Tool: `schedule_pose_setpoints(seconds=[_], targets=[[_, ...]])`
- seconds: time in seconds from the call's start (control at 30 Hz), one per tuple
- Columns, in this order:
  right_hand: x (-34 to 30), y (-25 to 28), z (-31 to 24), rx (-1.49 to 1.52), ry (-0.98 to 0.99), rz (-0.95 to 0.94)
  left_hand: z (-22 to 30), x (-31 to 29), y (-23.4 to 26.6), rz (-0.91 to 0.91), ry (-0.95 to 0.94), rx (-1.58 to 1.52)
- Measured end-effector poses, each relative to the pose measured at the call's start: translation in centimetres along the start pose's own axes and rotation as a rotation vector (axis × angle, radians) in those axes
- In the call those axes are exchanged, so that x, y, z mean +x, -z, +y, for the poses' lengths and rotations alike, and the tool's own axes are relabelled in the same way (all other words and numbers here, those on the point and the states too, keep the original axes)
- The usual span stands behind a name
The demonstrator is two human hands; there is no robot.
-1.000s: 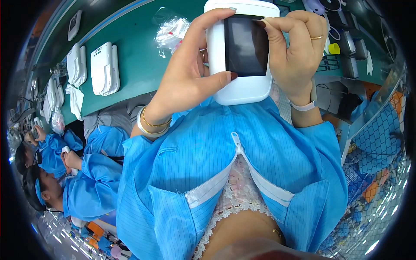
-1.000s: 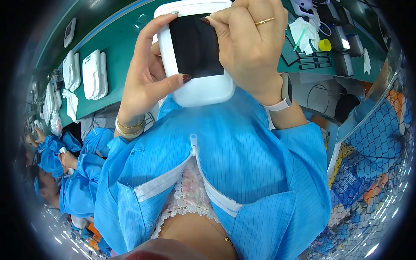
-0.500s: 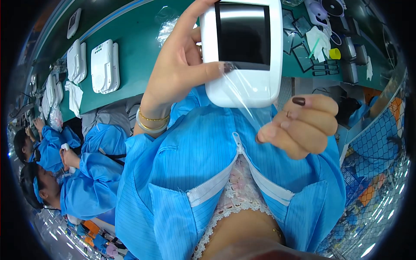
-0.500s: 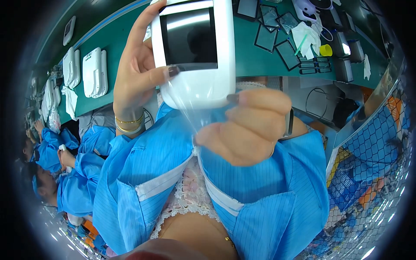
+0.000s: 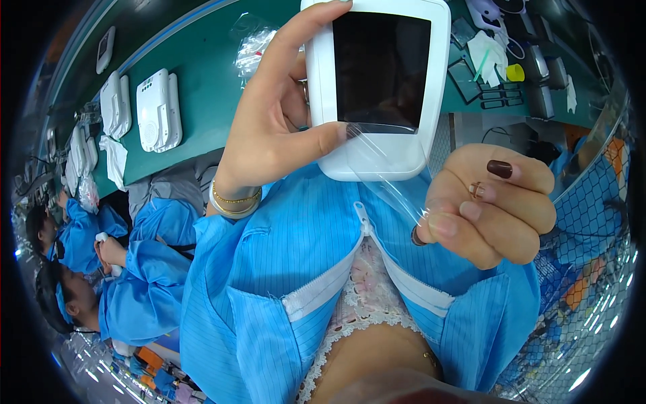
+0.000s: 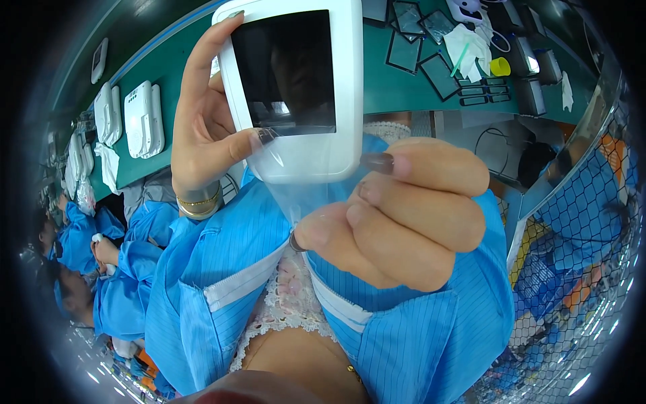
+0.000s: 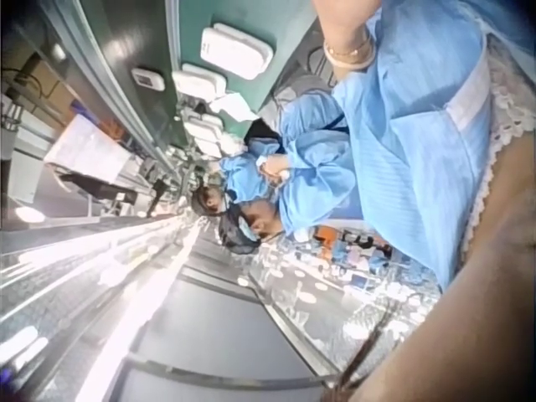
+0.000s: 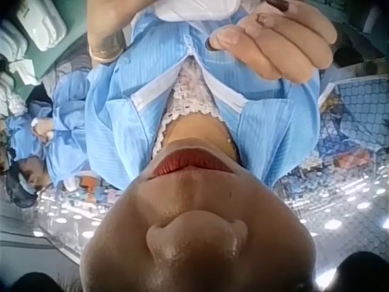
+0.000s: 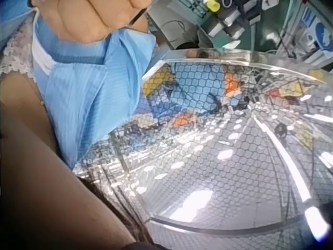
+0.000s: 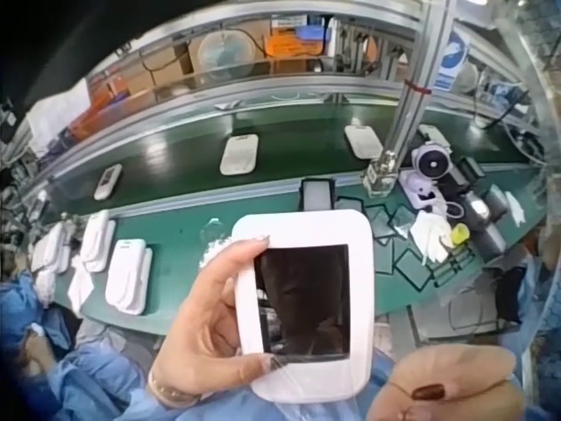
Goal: Assembling and cleaning handheld device screen components on an assembly line.
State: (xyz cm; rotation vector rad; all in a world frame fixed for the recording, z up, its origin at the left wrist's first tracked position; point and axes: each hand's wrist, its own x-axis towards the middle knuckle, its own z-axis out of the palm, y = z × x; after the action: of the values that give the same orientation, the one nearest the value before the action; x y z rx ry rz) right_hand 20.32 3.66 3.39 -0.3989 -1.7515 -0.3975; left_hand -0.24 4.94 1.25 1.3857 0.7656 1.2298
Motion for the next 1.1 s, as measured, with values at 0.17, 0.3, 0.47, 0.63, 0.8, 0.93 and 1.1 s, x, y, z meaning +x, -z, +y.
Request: schedule_pose_setpoints(seconds=[0.17,0.3,0.47,0.63,0.8,0.93,1.1], targets=[[0.4,0.2,0.5,0.243,-0.006,-0.244,0.7,0.3,0.0,0.035,0.054,-0.062],[-0.1,0.6,0.7,0.337,-0.106,-0.433,0.0,0.3,0.4,0.078,0.093,-0.121],[-1.8,0.7,1.2,0.587,-0.174,-0.564,-0.1,-0.7,-0.2,0.128,0.165,-0.216],[-1.0,2.8,2.3,0.767,-0.137,-0.538,0.6,-2.6,-0.3,0.086,0.194,-0.184],[-1.6,1.8,6.2,0.298,-0.328,-0.609,1.3,-3.3,-1.7,-0.037,0.242,-0.193],[1.6,0.0,3.1,0.776,-0.989,-0.517,1.6,-4.2,-2.1,0.034,0.252,-0.033],[-4.5,0.2,5.2,1.132,-1.101,-0.485,1.1,-4.9,-3.1,0.106,0.282,-0.108]])
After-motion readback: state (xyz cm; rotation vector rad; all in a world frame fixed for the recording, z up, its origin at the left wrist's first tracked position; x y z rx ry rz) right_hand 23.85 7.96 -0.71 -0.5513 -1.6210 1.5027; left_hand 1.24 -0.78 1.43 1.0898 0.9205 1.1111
